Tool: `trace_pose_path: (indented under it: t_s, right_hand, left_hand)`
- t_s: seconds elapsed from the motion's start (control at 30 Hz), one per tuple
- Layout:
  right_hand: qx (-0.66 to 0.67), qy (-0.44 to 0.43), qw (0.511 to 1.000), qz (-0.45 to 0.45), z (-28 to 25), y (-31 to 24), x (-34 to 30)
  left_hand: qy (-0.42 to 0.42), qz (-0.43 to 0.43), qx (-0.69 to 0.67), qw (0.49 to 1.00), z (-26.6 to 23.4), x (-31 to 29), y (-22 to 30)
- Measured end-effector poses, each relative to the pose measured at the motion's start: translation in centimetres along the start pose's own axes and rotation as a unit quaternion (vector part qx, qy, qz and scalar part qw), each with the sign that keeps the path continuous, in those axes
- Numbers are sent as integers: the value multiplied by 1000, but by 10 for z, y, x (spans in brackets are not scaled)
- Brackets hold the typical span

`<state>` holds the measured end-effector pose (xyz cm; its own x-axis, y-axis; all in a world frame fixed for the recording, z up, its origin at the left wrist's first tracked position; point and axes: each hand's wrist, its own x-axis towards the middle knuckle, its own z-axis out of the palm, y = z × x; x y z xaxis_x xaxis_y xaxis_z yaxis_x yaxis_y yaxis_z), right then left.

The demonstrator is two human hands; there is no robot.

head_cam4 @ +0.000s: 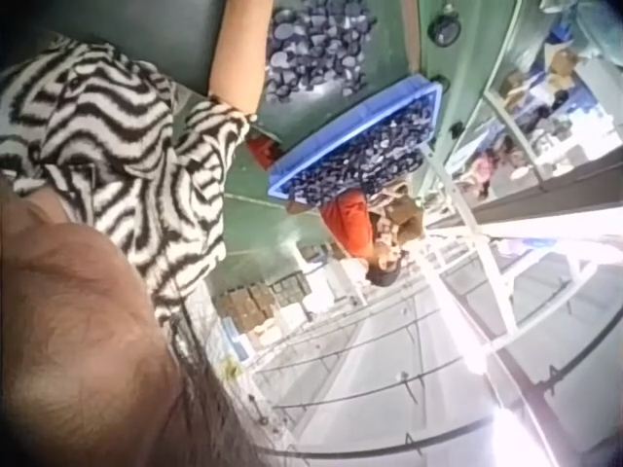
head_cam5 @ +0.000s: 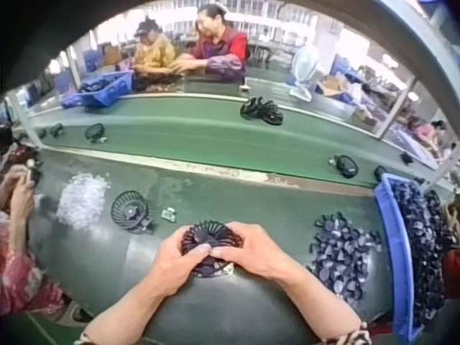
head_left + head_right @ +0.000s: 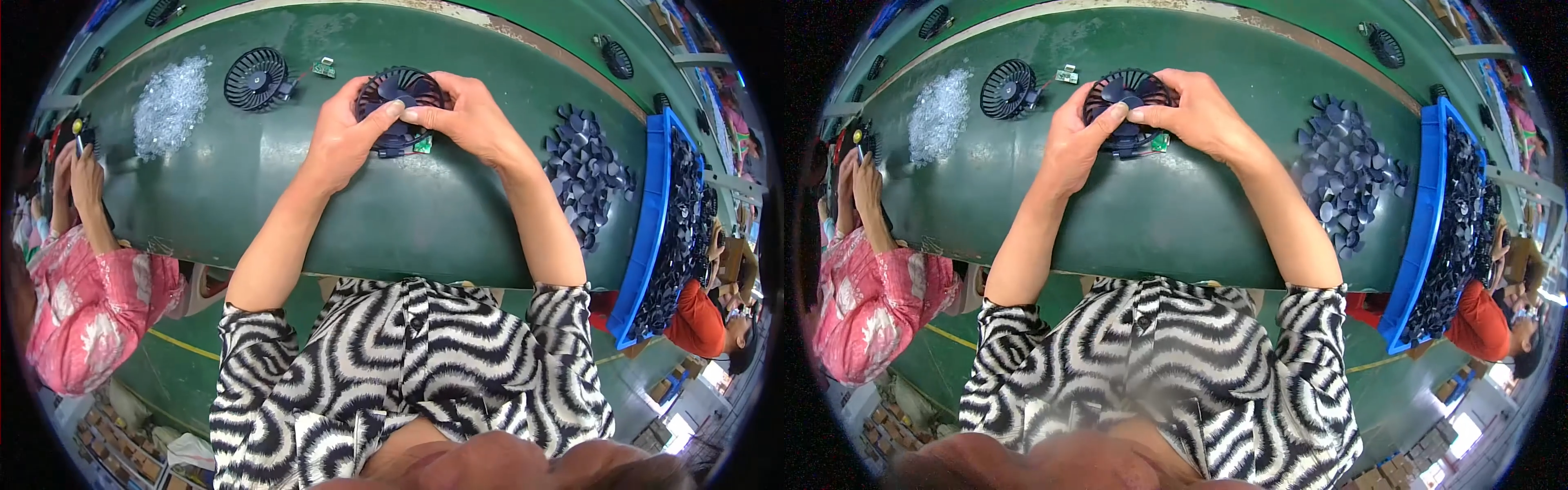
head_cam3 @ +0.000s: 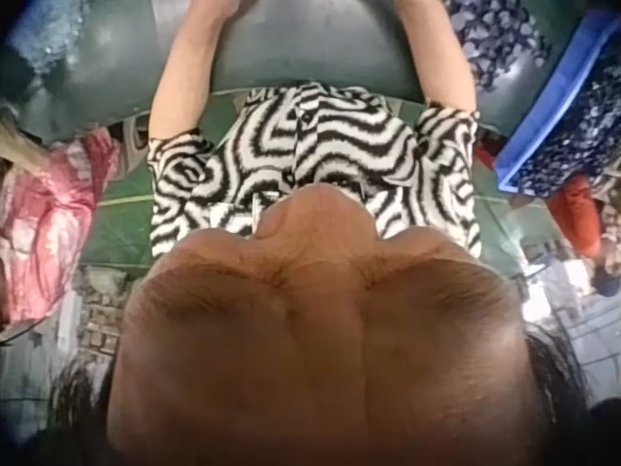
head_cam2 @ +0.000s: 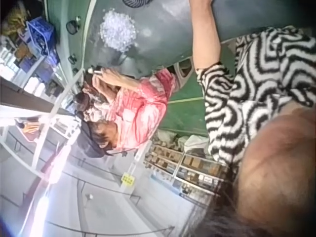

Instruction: The person assembles mini fans along an assembly line by taking fan housings and fan blades, inserting the blades into the housings by hand, and placing the assembled fans onto the conveyor belt.

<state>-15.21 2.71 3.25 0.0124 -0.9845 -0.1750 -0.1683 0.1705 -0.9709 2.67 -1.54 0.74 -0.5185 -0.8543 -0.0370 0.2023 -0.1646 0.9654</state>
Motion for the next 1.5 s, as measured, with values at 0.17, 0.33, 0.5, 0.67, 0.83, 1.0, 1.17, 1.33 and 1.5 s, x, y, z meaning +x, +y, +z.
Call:
trace_pose_path:
  t_s: [0.17,0.33,0.5,0.67,0.83,1.0,1.17,1.33,1.5]
  right_hand:
    - [-171,32,982,-76,-4,13,2]
    - [-238,18,966,-102,-8,19,0]
    - [-9,60,997,54,-53,8,7]
    - [-311,343,878,-119,-140,34,-21]
    - [-594,298,747,31,-139,51,-81]
    - [-579,313,753,7,-145,67,-66]
    - [-565,248,780,-103,-112,49,-34]
    - [-428,180,859,-216,-57,43,-19]
    - [-520,195,802,-221,-47,32,-25]
  left_hand:
    - [17,23,134,991,3,1,1]
    - [18,23,216,976,6,-4,1]
    - [30,65,115,991,9,4,-13]
    - [180,234,285,912,-22,11,-4]
    - [254,262,661,656,-46,8,12]
    - [105,247,539,798,-23,5,2]
    - [211,291,500,788,-32,16,10]
    - [173,32,457,872,-43,15,6]
    - [172,93,522,831,-35,10,-12]
